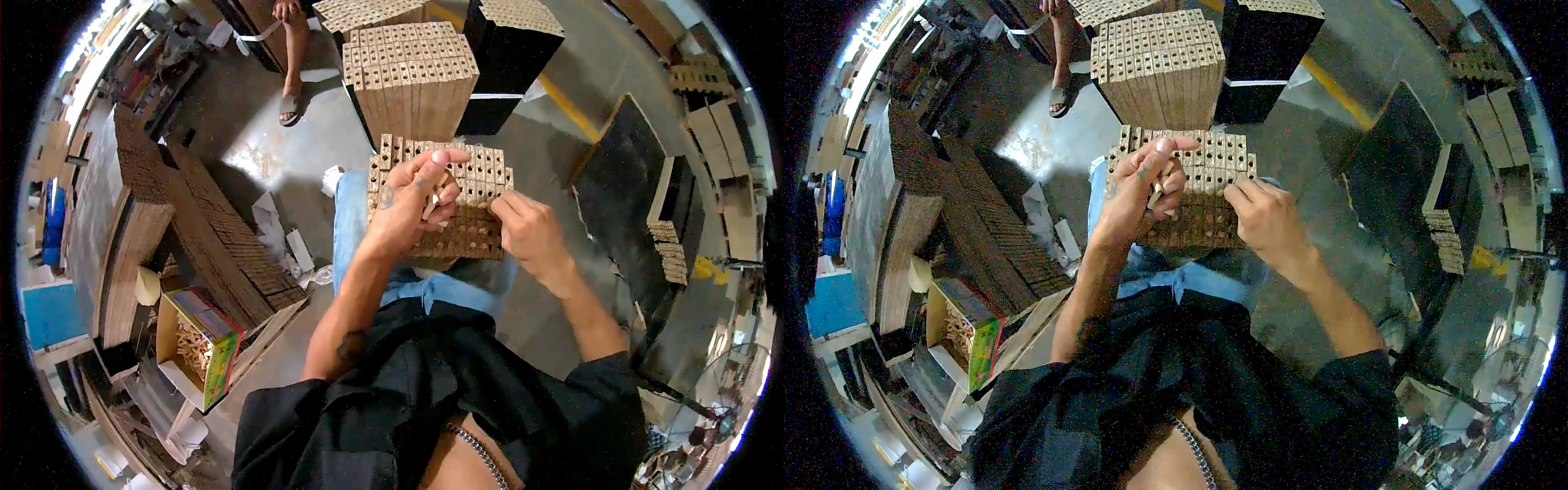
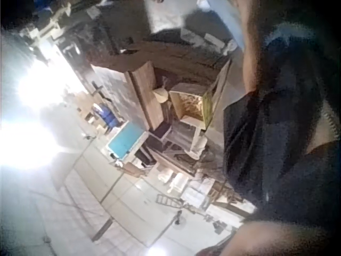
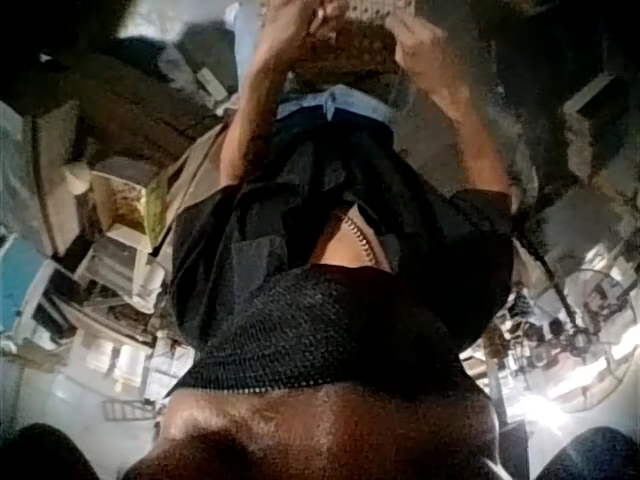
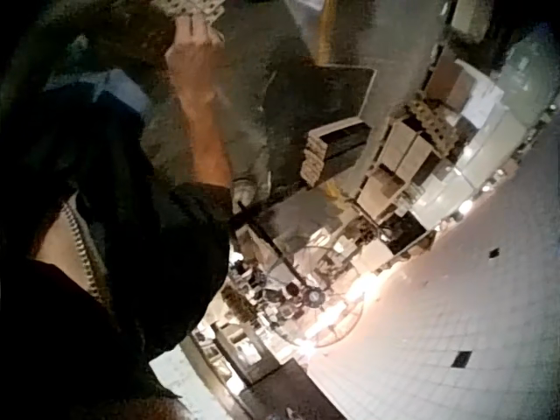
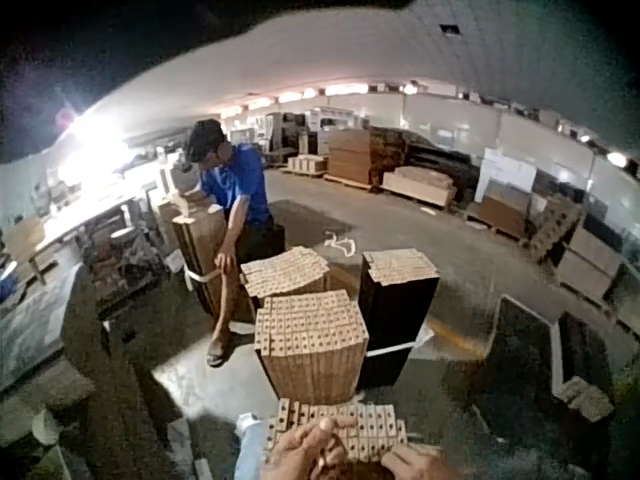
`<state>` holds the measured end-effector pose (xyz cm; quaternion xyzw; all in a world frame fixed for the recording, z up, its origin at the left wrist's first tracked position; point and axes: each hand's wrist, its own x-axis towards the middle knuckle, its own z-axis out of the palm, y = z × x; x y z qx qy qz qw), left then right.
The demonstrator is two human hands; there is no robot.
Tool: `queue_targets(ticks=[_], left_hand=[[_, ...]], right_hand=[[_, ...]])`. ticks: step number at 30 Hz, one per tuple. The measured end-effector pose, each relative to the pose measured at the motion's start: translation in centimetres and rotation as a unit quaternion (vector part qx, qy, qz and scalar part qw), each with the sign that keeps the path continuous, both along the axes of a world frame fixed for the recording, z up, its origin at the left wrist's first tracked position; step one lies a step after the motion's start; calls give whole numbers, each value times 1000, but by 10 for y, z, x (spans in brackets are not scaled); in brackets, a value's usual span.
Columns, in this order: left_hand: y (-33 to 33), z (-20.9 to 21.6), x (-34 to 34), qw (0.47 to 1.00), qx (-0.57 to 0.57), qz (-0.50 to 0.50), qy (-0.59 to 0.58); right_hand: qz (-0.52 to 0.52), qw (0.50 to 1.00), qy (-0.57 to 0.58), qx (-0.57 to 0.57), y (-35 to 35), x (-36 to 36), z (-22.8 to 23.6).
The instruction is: The person inserts wooden pegs into a wooden lattice structure by hand, taking the pegs from a small box.
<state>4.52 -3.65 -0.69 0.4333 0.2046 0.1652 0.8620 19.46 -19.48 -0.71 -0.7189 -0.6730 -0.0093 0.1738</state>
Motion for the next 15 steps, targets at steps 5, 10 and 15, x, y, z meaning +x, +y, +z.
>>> queue_targets(ticks=[5, 10, 15], left_hand=[[1, -11, 3, 1000, 10, 2, -26], [-1, -4, 2, 998, 48, 18, 26], [-2, -10, 0, 994, 105, 22, 26]], right_hand=[[-21, 999, 20, -38, 4, 7, 11], [-16, 981, 162, 105, 34, -37, 35], [11, 980, 155, 123, 35, -33, 32]])
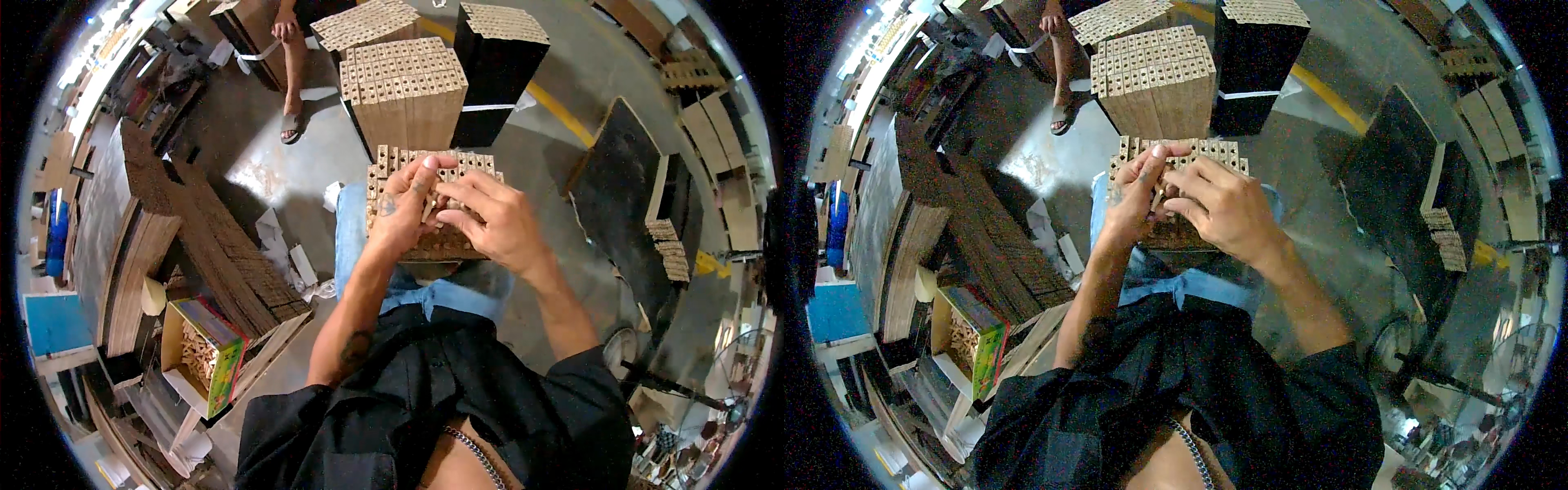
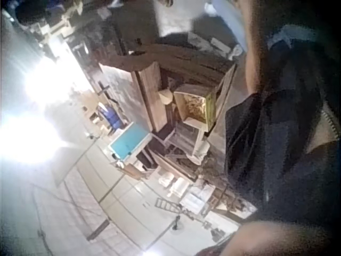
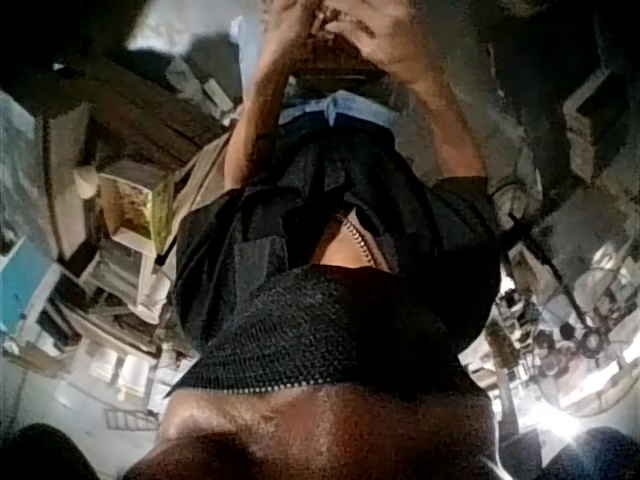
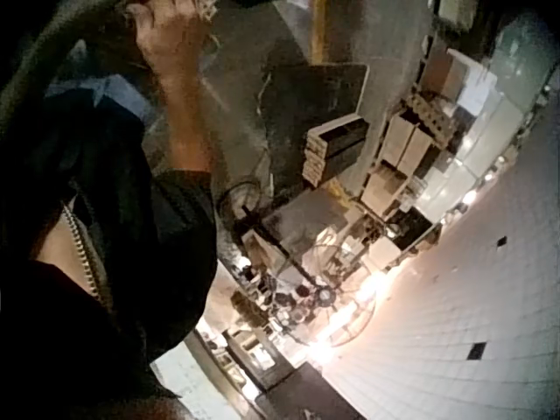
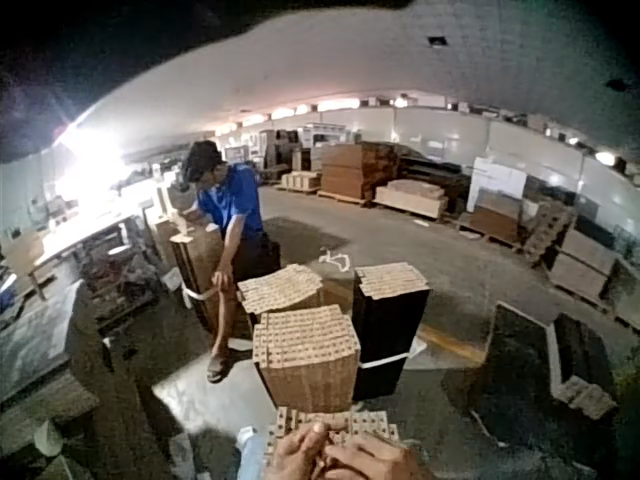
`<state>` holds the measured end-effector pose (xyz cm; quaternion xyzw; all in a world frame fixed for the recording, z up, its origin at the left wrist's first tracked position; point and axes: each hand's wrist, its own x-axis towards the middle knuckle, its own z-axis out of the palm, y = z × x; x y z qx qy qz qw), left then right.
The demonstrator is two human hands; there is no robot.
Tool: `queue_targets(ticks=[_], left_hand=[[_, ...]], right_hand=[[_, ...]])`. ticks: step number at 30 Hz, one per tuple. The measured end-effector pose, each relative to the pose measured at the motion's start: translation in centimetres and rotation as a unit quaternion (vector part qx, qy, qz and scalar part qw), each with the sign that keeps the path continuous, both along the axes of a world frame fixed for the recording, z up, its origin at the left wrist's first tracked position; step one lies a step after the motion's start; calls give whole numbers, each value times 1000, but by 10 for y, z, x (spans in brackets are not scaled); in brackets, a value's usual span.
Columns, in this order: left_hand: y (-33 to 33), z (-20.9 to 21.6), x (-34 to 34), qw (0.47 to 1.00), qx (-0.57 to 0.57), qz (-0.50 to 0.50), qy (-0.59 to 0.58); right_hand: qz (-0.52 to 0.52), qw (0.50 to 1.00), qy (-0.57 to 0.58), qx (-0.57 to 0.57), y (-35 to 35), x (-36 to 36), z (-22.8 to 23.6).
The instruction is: The person inserts wooden pegs into a wooden lattice structure by hand, taking the pegs from a small box.
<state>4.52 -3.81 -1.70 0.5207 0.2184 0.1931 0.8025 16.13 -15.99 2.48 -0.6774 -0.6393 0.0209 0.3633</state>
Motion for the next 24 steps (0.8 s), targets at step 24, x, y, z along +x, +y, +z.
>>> queue_targets(ticks=[24], left_hand=[[-6, -1, 7, 999, 5, 33, 40]], right_hand=[[-37, 988, -92, 122, 13, -13, -26]])
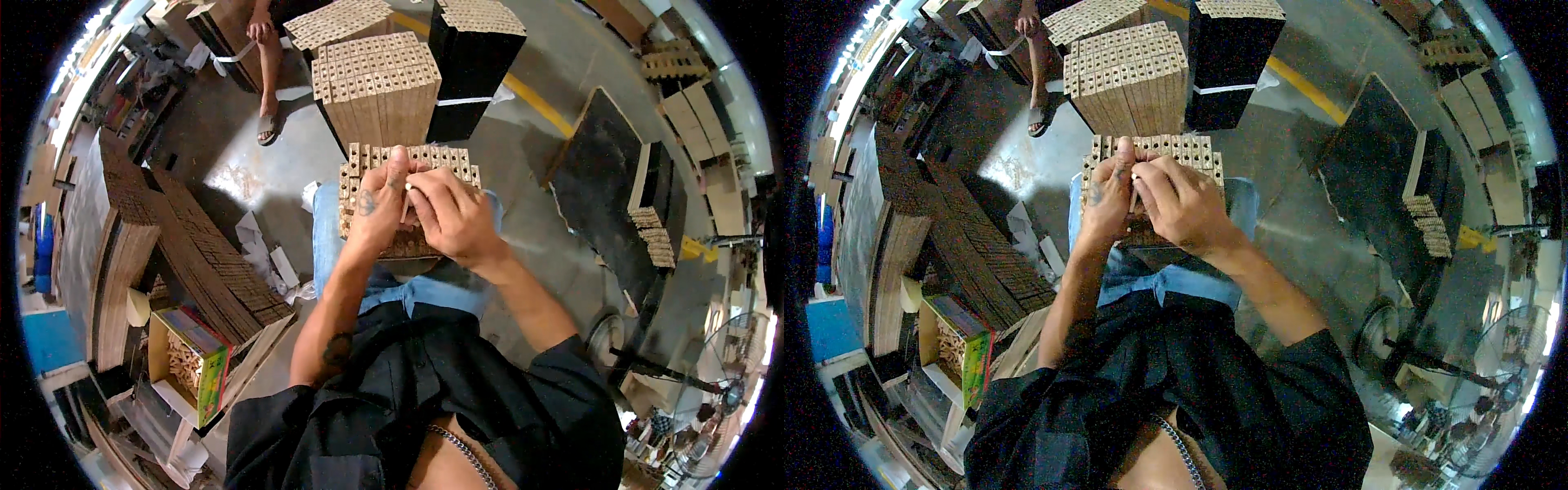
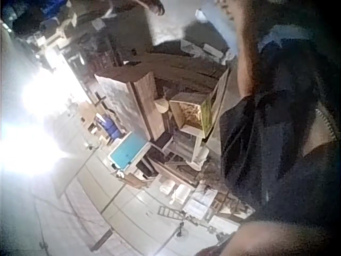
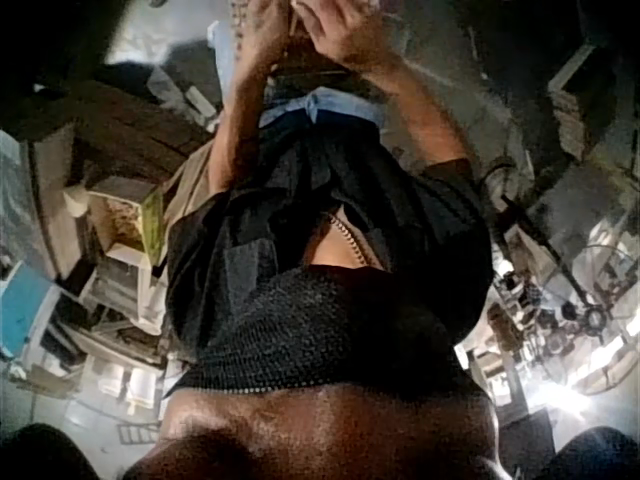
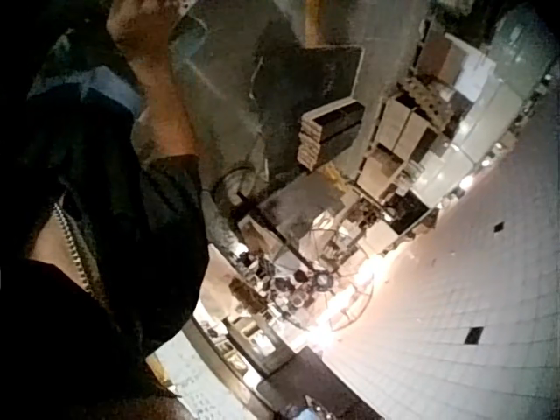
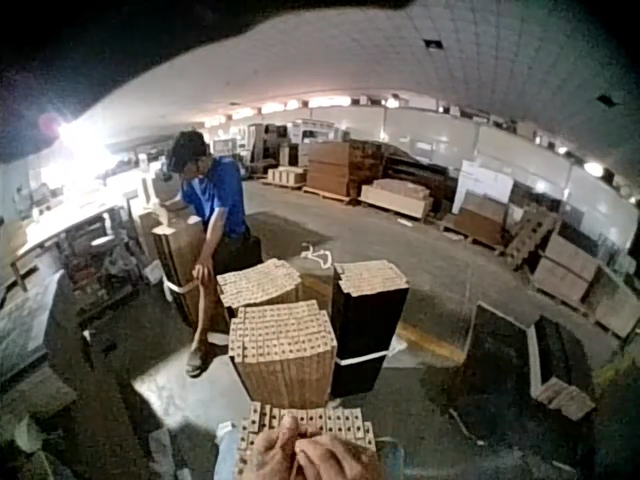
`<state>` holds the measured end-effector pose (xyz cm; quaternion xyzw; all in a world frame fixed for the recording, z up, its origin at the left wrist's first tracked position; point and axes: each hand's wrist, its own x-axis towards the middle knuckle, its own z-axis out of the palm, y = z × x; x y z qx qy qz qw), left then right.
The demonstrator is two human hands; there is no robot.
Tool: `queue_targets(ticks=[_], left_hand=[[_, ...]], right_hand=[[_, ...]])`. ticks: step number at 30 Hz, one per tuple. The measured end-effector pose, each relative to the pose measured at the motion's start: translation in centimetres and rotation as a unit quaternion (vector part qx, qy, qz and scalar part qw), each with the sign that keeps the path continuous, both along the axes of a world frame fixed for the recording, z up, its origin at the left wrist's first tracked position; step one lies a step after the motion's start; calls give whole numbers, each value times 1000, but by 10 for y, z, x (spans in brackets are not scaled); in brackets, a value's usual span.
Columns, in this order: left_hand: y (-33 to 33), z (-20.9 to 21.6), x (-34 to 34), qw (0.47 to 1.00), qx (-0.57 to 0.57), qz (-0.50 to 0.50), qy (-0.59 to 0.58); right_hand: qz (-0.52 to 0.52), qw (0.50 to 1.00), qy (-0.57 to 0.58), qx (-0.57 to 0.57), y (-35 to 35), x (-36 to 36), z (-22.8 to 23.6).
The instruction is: The person inserts wooden pegs into a wooden lattice structure by hand, taking the pegs from a small box.
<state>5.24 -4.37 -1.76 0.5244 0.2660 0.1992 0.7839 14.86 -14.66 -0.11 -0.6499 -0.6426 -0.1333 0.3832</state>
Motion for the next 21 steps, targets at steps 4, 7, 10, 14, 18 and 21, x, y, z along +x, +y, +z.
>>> queue_targets(ticks=[4, 7, 10, 14, 18, 21], left_hand=[[-1, 5, 4, 999, -36, 23, -15], [8, -3, -6, 995, -81, -11, -53], [8, -10, -9, 987, -107, -39, -117], [7, -7, -6, 980, -129, -40, -143], [8, -4, -7, 976, -159, -21, -151], [7, -8, -8, 974, -161, -15, -157]], right_hand=[[20, 999, 49, -6, 1, 5, 6], [-1, 989, 143, 33, 4, 17, 13], [-77, 974, 203, -71, -20, 53, 29], [-45, 951, 188, -240, -52, 72, 14], [-65, 952, 158, -252, -57, 73, 11], [-64, 950, 135, -273, -58, 73, 5]])
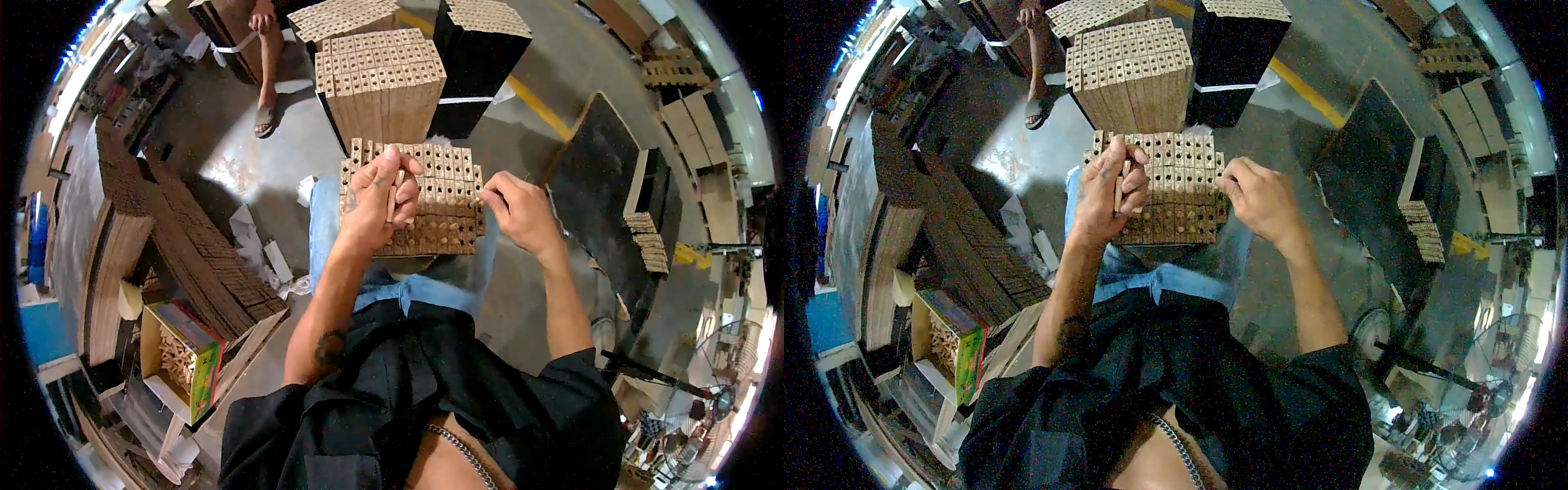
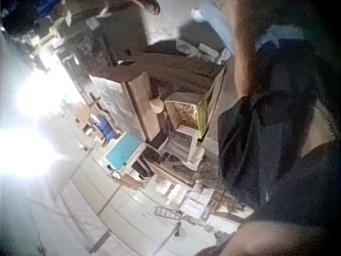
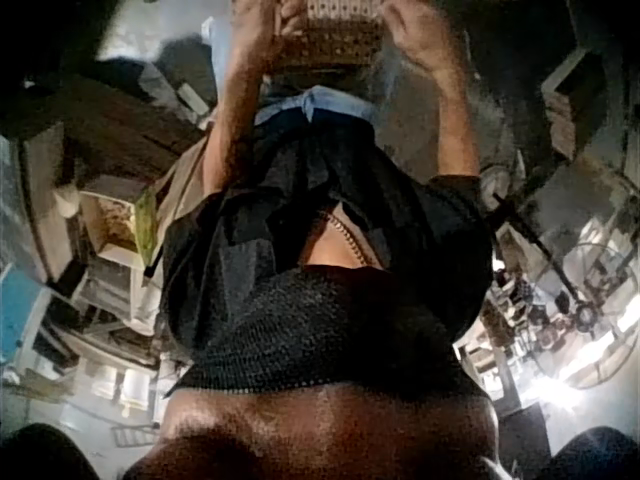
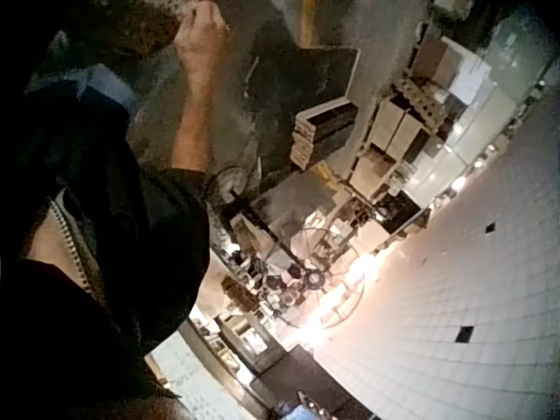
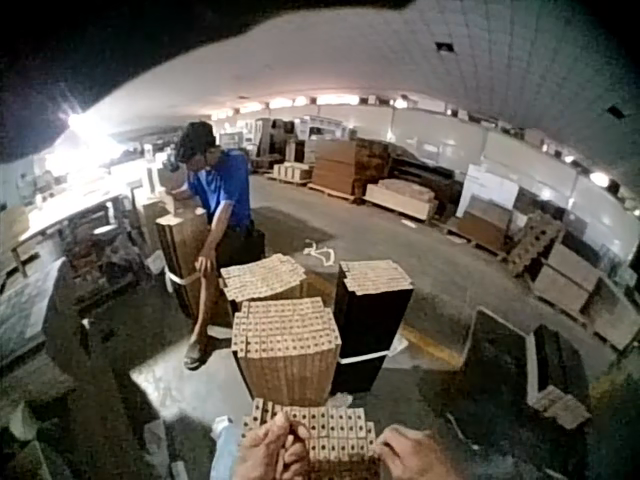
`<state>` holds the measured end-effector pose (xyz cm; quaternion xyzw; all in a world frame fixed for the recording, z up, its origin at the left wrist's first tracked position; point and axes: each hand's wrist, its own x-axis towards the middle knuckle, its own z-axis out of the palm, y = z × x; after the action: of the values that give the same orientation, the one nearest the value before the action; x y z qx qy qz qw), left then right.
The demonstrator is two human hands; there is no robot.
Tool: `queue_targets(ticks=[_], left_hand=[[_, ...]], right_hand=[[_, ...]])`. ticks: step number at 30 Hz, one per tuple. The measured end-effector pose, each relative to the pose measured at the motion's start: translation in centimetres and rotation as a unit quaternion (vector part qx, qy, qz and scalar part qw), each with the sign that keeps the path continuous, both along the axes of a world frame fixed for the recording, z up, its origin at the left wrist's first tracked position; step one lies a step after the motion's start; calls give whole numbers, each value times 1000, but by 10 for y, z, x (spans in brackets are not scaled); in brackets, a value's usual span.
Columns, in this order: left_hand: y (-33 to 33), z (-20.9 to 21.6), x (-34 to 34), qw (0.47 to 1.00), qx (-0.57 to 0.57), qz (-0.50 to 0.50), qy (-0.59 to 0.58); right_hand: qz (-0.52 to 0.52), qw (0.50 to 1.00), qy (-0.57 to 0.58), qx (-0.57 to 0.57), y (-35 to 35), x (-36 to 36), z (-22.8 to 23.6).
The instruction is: The person inserts wooden pegs into a wooden lattice structure by hand, taking the pegs from a small box.
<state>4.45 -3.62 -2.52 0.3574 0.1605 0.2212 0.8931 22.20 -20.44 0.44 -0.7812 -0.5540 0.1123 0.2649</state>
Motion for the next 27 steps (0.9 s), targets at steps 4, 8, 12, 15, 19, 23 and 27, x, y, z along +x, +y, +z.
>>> queue_targets(ticks=[4, 8, 12, 15, 19, 23, 27], left_hand=[[1, -1, 2, 1000, 10, -5, 4], [4, 3, -3, 999, -50, 10, 8], [-1, 8, 3, 989, -147, -20, -18], [-12, 14, 7, 983, -178, -44, -27], [-24, 17, 0, 990, -141, 6, 20], [-43, 18, -1, 993, -102, 22, 63], [-53, 17, -14, 984, -177, -12, 23]], right_hand=[[10, 994, -111, 7, 0, -5, -8], [109, 962, -247, 31, 3, -12, -13], [97, 974, -207, 2, 0, -6, -8], [59, 956, -285, -46, 0, -18, 4], [-46, 982, -84, 160, 6, -80, 40], [38, 979, -54, 194, 6, -101, 40], [75, 964, 3, 256, -7, -103, 15]])
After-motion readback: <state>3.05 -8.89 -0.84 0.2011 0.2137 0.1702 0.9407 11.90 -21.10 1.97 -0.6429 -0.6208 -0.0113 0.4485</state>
